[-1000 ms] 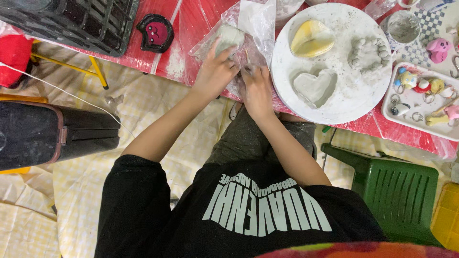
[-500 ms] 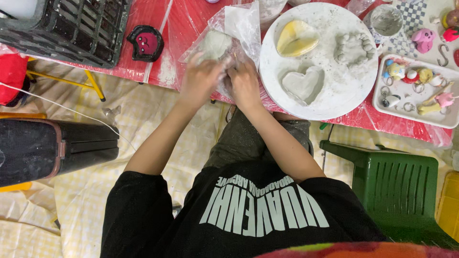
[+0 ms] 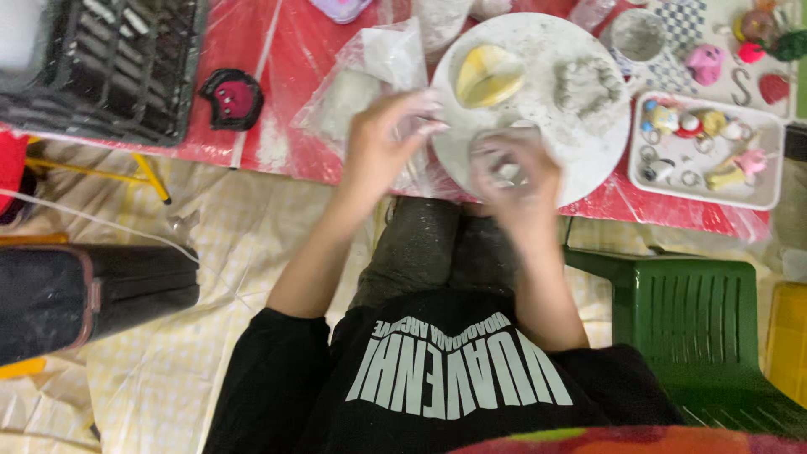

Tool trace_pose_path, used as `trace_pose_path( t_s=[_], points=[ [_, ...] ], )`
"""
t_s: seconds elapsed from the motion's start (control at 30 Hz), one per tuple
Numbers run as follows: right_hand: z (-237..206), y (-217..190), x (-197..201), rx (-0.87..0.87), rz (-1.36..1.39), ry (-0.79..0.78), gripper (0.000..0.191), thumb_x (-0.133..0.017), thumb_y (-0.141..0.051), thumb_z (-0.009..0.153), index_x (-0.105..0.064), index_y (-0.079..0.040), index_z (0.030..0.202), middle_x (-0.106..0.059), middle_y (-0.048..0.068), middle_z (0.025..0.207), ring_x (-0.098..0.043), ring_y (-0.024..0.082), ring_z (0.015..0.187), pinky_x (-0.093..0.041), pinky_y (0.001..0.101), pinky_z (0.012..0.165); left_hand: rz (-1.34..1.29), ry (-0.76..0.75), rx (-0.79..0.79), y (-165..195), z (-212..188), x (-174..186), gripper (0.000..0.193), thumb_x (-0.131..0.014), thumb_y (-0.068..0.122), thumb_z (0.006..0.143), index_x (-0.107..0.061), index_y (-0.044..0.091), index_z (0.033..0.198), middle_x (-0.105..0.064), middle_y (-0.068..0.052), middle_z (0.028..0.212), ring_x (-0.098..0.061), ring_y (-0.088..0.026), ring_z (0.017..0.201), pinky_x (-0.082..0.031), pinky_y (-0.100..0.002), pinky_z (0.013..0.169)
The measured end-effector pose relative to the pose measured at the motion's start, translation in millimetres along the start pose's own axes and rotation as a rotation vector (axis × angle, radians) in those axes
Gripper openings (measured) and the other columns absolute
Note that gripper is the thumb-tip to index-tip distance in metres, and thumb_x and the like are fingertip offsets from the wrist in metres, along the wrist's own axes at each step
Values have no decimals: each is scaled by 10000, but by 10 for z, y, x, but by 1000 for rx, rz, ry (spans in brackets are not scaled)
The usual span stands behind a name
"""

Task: The person shapes clay at a work table, rolling small clay pieces into balls between their palms and fingers and arranging them in a ring on a plate. They press and smooth a heart-shaped clay form with a sponge, use a wooden stick tool on the clay, and wipe their clay-covered hands on a cloth.

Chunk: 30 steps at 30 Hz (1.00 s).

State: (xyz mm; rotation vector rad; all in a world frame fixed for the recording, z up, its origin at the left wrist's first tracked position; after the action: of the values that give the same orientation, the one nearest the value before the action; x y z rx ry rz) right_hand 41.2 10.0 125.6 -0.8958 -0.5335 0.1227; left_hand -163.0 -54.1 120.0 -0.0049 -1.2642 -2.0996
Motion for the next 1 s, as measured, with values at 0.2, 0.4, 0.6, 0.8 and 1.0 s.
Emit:
trace_pose_path(
  t_s=[0.2, 0.4, 0.6, 0.8, 1.0],
  points=[
    [-83, 553, 927, -190, -112, 190, 226, -776, 72, 917, -691, 19, 1120, -715, 125, 1133, -713, 156, 949, -607, 281, 789, -7, -179, -185, 278, 111, -1197, 396, -790, 89, 883, -672, 100, 1261, -765, -52, 1031, -724, -227, 986, -537, -379, 936],
    [-357, 819, 1005, -185, -154, 139, 241, -747, 94, 909, -736, 27, 1140, -773, 115, 1116, -738, 158, 977, -590, 289, 886, 258, -309, -250, 328, 79, -1808, 406, -720, 50, 857, -705, 124, 1256, -753, -34, 992, -716, -195, 978, -428, -424, 1015],
    [-509, 854, 1132, -54, -313, 266, 211, -755, 105, 910, -746, 16, 1101, -757, 128, 1132, -711, 197, 1112, -549, 323, 1003, 397, -330, -203, 305, 49, -1715, 166, -766, 192, 893, -753, 186, 1059, -761, 18, 1000, -666, -184, 1014, -387, -432, 1014],
    [-682, 1115, 959, -261, -63, 345, 348, -657, 51, 992, -625, -2, 1335, -607, 160, 1425, -660, 222, 1211, -581, 326, 1015, 343, -160, -195, 450, -20, -1405, 275, -734, 231, 958, -695, 131, 1211, -704, -11, 1210, -616, -220, 1196, -325, -474, 1095],
    [-886, 1259, 916, -344, 64, 450, 372, -607, -14, 1052, -538, 59, 1411, -609, 132, 1389, -635, 189, 1228, -516, 318, 1062, 316, 284, 27, -4, -395, -596, 372, -627, 120, 1060, -544, 50, 1416, -560, -182, 1433, -518, -396, 1388, -363, -513, 1214]
  ],
)
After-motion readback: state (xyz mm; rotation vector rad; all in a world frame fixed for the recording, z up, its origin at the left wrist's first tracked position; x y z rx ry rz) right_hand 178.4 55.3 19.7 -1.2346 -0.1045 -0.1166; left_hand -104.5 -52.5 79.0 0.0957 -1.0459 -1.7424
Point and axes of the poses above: each hand's wrist, its own z-axis towards the middle knuckle, its own x-axis out of the back of the hand, y = z × x, the point moved 5 cm from there along z, towards the middle knuckle
